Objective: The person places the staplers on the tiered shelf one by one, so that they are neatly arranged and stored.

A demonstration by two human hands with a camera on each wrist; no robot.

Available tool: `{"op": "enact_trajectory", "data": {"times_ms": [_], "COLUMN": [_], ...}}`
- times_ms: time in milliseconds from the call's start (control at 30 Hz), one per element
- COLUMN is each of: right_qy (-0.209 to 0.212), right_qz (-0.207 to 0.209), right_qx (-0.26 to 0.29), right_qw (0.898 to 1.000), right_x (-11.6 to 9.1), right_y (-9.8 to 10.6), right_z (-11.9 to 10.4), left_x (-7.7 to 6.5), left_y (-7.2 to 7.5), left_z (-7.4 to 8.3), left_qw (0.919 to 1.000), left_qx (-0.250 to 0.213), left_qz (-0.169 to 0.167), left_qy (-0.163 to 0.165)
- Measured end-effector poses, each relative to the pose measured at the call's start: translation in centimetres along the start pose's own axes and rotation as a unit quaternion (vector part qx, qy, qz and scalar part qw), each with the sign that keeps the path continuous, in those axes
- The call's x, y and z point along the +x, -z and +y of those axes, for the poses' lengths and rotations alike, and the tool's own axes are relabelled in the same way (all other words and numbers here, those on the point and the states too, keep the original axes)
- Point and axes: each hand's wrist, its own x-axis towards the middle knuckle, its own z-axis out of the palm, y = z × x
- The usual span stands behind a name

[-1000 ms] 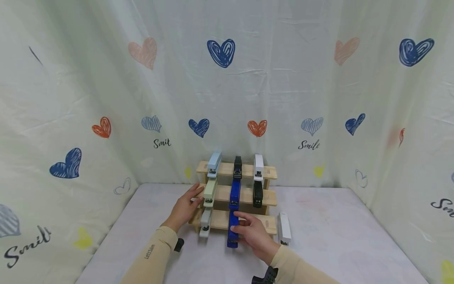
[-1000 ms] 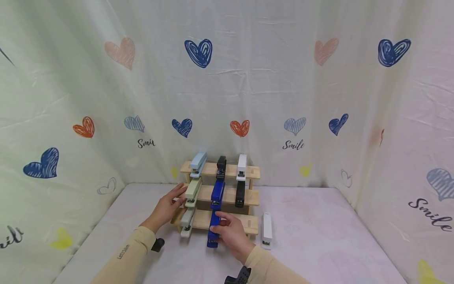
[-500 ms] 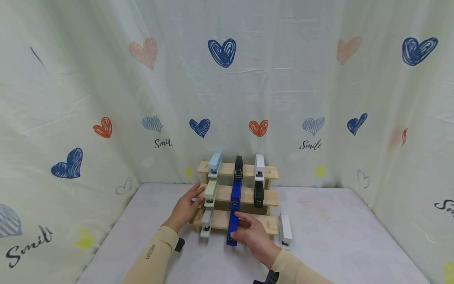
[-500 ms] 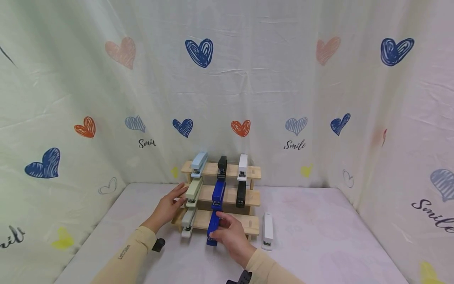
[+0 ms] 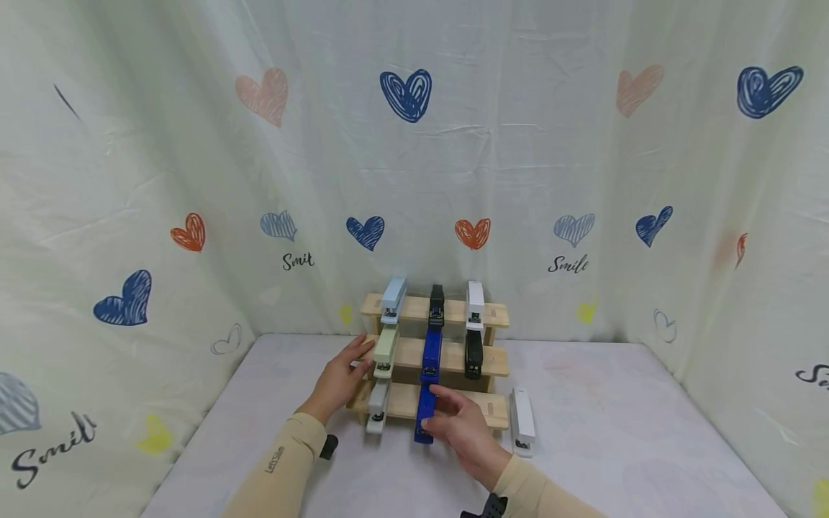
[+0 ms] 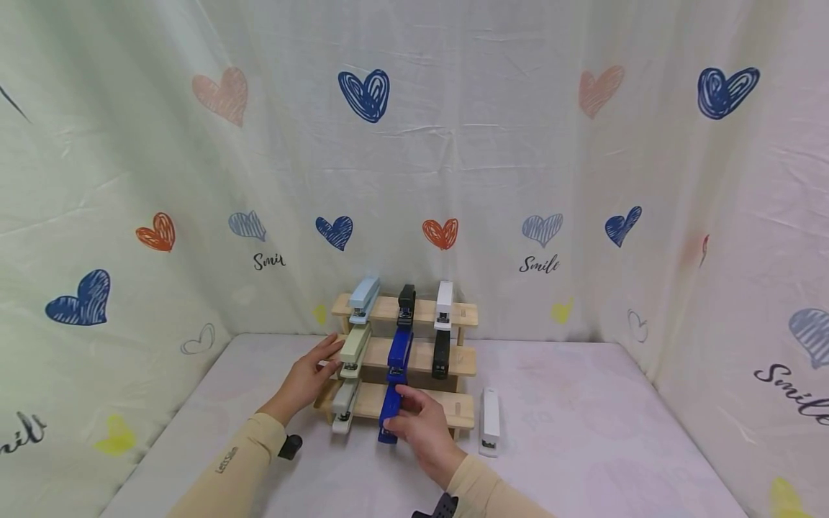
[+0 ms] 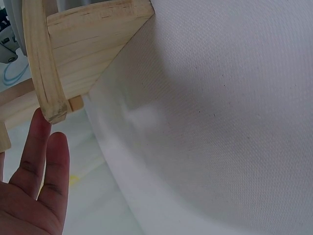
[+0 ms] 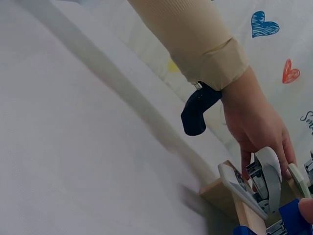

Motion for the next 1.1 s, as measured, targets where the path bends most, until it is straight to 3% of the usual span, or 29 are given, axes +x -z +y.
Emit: {"op": "enact_trajectory", "data": {"times_ms": [300,1100], "right_qy": [-0.003,0.006], "right_qz": [0.006,0.006], "right_qx": [0.007,-0.007], "right_qw": [1.0,1.0], "right_x": [0.11,0.3], "right_y": [0.13,0.24], "right_z": [0.14,0.14], "left_x": [0.1,0.02], "left_y": [-0.04,-0.04], "left_z": [-0.15,-0.1], "left_qw": [0.9999,1.0], "left_qx": [-0.002,0.004], "left_qz": [-0.007,-0.008], "left_qy": [0.012,0.004]}}
